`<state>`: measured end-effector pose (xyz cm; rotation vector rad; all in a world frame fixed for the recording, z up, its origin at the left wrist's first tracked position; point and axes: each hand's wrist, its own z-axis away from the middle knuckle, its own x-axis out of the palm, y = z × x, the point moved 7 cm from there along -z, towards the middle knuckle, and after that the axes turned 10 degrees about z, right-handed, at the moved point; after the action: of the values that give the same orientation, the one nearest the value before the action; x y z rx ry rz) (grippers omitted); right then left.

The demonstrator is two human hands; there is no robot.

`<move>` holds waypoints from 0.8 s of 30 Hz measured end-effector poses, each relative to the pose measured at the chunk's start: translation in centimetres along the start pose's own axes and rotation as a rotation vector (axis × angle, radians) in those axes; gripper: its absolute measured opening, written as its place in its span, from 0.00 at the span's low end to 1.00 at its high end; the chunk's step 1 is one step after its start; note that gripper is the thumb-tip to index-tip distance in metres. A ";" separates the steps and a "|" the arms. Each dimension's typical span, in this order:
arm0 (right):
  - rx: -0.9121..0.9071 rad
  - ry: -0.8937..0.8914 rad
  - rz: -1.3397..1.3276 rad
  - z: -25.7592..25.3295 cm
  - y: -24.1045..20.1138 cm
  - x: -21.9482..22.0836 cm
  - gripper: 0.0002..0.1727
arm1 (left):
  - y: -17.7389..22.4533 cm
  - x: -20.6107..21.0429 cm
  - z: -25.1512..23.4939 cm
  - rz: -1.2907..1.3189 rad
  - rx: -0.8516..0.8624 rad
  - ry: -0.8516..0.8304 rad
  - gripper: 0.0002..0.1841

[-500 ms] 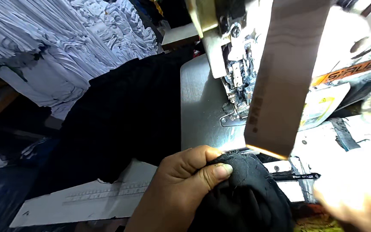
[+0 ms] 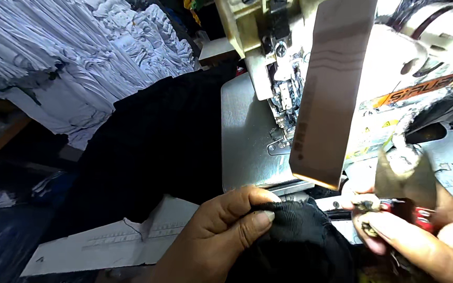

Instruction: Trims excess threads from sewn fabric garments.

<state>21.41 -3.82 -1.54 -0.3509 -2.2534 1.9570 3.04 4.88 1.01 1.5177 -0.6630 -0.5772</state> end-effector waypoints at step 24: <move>-0.065 -0.161 0.184 -0.5 -0.4 2.7 0.07 | 0.1 1.1 0.8 -0.225 0.077 -0.021 0.10</move>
<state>18.92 -2.65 -1.24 -0.4383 -2.4703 2.0715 3.30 3.54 1.09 1.6725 -0.5386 -0.7461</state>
